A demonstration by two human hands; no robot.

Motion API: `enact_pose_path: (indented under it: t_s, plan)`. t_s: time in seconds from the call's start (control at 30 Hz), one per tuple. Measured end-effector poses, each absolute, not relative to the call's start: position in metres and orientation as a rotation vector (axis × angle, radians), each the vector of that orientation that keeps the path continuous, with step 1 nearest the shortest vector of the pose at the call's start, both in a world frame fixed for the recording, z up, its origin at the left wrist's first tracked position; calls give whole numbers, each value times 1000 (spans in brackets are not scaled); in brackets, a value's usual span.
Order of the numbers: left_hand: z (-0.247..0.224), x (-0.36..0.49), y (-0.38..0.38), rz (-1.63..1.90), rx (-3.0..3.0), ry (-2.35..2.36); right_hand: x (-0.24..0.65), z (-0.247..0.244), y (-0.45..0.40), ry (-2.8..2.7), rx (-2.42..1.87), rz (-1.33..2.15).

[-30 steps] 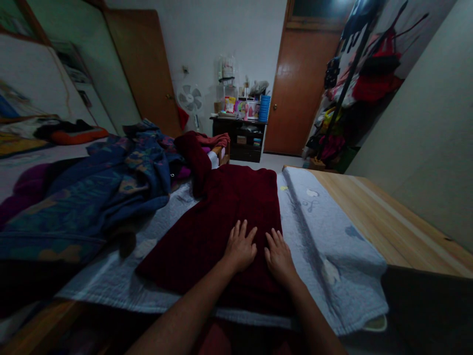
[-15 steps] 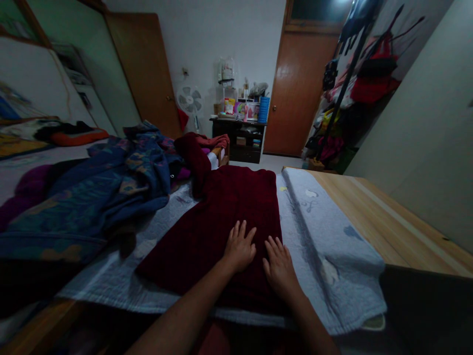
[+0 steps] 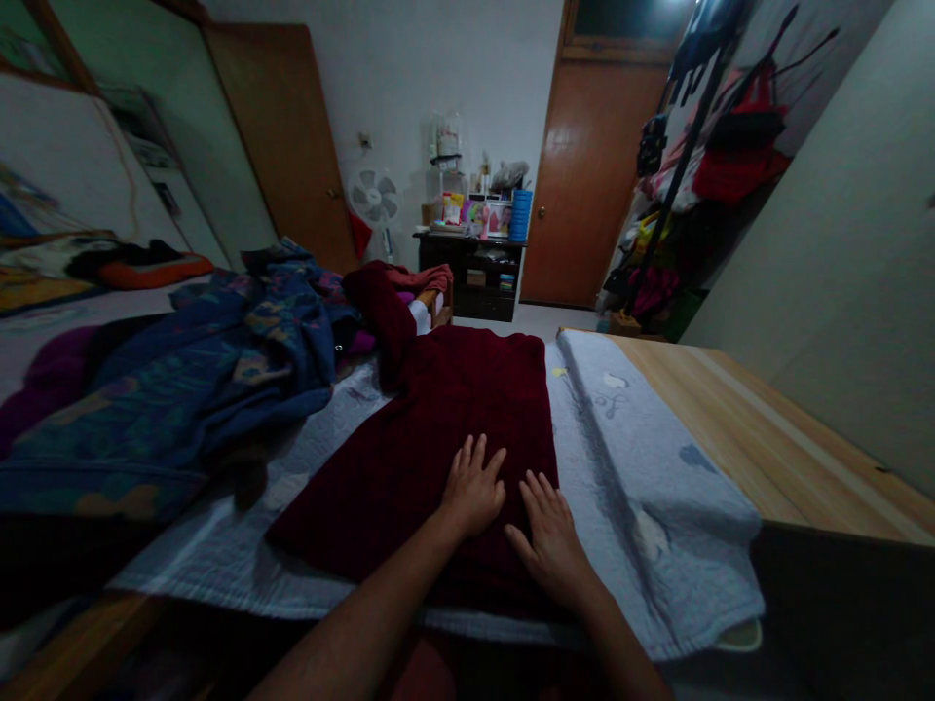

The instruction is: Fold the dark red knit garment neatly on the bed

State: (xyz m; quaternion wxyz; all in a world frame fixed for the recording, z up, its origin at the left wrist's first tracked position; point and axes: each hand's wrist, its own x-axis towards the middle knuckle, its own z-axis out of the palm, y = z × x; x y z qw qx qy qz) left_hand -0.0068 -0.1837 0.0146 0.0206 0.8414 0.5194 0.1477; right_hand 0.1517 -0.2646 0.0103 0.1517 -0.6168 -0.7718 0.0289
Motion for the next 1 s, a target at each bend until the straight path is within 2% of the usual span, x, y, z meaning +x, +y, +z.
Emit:
enact_pose_path:
  t_s: [0.37,0.63,1.0]
  plan:
    - [29,-6,-190,472,2652,1556,152,5,-264,-2194,-1775,74]
    - [39,-6,-210,170,2503,1503,152,4,-264,-2171,-1772,67]
    - [22,-3,-218,358,2580,1584,155,-4,-267,-2125,-1679,-9]
